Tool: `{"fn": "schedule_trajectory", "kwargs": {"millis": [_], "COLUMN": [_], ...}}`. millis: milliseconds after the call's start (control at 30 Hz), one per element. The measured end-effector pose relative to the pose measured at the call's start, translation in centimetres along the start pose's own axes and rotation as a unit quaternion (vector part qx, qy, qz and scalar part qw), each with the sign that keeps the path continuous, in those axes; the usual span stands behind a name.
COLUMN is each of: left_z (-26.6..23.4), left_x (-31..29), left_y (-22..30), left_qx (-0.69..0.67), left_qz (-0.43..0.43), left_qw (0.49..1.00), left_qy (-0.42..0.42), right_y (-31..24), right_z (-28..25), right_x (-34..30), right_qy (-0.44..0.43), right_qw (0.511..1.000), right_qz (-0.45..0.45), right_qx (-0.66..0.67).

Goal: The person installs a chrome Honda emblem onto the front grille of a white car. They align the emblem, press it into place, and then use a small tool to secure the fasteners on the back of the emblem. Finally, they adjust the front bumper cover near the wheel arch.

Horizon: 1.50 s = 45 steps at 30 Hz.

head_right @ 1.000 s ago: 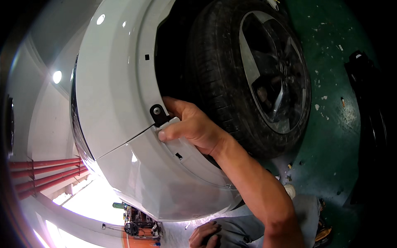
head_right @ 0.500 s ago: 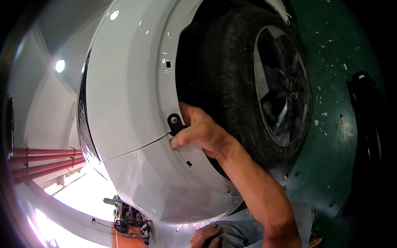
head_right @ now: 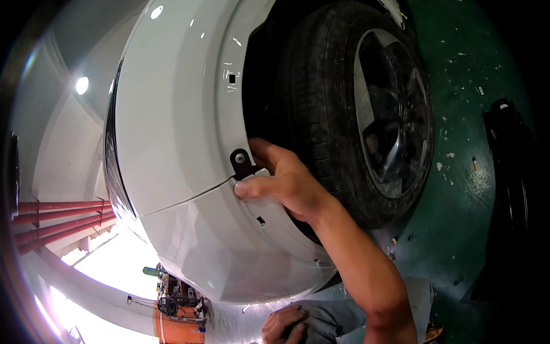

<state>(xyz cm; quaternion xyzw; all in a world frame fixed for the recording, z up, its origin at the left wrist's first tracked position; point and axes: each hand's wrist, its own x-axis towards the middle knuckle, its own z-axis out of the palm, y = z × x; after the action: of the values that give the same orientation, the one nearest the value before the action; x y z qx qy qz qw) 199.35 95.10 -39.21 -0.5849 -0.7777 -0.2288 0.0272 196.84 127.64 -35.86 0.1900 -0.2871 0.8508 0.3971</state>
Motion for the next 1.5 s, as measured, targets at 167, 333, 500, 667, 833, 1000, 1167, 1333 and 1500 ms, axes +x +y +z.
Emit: {"fn": "schedule_trajectory", "kwargs": {"millis": [167,333,500,667,833,1000,1167,1333,1500], "left_z": [-0.1,-0.2,-0.1,0.6,-0.2,-0.3,-1.1,-3.2,-10.2], "left_x": [0.0,0.1,0.6,1.0,1.2,-1.0,-3.4,-4.4,0.3], "left_y": [-0.1,-0.1,-0.1,-0.1,0.9,0.0,-0.4,-2.5,-3.9], "left_qx": [-0.010,-0.008,-0.025,-0.031,-0.028,-0.056,-0.154,-0.105,0.042], "left_qz": [-0.001,0.009,0.016,0.012,0.010,-0.048,-0.204,-0.298,0.053], "left_qw": [1.000,1.000,0.999,0.999,1.000,0.997,0.961,0.937,0.959], "left_qy": [0.011,0.007,0.013,0.013,0.000,0.030,0.104,0.150,0.274], "right_y": [1.7,2.8,3.4,3.4,3.4,3.5,4.9,5.1,4.8], "right_z": [0.2,1.3,2.5,2.6,2.3,2.0,1.2,1.1,1.9], "right_x": [-3.3,-4.6,-4.2,-3.9,-4.1,-5.3,-7.7,-7.5,-7.3], "right_qy": [0.040,0.157,0.227,0.233,0.224,0.244,0.240,0.256,0.275], "right_qw": [0.994,0.969,0.937,0.922,0.931,0.946,0.936,0.916,0.915], "right_qz": [0.001,-0.052,-0.093,-0.123,-0.105,-0.057,-0.025,-0.030,-0.009], "right_qx": [-0.107,-0.184,-0.249,-0.282,-0.270,-0.206,-0.256,-0.308,-0.294]}}
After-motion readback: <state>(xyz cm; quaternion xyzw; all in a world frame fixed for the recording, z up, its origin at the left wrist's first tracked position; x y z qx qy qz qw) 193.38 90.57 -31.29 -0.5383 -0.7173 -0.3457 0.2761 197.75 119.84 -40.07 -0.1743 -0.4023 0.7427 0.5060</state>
